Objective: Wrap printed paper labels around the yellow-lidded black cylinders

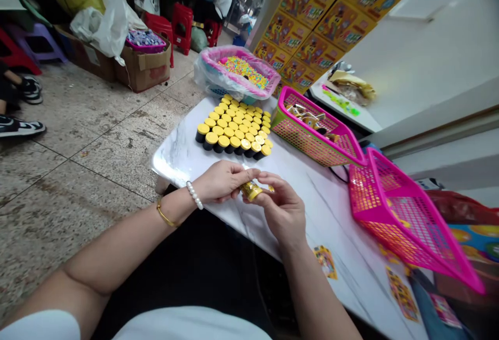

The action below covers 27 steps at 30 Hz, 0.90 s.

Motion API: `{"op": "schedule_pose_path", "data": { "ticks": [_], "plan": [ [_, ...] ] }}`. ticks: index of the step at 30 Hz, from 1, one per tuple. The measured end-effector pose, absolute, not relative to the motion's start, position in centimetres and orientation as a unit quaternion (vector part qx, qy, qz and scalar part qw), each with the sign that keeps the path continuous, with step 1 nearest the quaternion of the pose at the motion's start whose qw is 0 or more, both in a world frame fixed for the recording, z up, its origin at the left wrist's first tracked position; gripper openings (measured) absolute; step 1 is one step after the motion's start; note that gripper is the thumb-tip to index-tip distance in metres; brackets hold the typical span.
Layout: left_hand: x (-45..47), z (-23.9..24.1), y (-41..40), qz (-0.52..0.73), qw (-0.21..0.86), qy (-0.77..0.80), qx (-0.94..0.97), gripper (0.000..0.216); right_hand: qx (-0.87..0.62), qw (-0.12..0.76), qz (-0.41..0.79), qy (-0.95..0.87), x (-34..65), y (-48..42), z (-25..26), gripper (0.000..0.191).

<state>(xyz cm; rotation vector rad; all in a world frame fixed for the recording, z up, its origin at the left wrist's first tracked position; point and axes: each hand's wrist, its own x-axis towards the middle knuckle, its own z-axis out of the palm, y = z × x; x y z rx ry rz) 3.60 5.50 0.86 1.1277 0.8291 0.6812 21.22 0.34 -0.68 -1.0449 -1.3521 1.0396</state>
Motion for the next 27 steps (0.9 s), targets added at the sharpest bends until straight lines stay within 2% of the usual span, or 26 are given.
{"op": "schedule_pose_path", "data": {
  "ticks": [7,11,13,16,18,21,24,27],
  "plan": [
    [2.9,0.8,5.9,0.258,0.761,0.303,0.513,0.052,-0.4,0.585,0.394,-0.586,21.3,0.0,-0.9,0.015],
    [3.0,0.7,5.9,0.264,0.757,0.318,0.506,0.05,-0.413,0.599,0.351,-0.589,21.1,-0.2,-1.2,0.017],
    [3.2,0.7,5.8,0.264,0.755,0.33,0.501,0.051,-0.427,0.579,0.313,-0.62,20.9,-0.5,-1.0,0.018],
    [3.3,0.8,5.6,0.259,0.745,0.341,0.511,0.051,-0.447,0.504,0.249,-0.696,20.7,-1.0,-0.5,0.021],
    [3.2,0.7,5.6,0.259,0.745,0.333,0.517,0.05,-0.457,0.469,0.231,-0.72,20.9,-1.1,0.0,0.016],
    [3.0,0.5,5.7,0.257,0.755,0.325,0.509,0.045,-0.476,0.474,0.304,-0.676,22.2,-0.3,1.4,0.008],
    [3.0,0.2,5.7,0.256,0.748,0.34,0.51,0.046,-0.515,0.512,0.415,-0.548,24.0,1.2,3.0,0.025],
    [3.1,-0.1,5.6,0.27,0.746,0.328,0.512,0.061,-0.531,0.532,0.486,-0.446,24.6,2.0,3.9,0.037]
  ]
}}
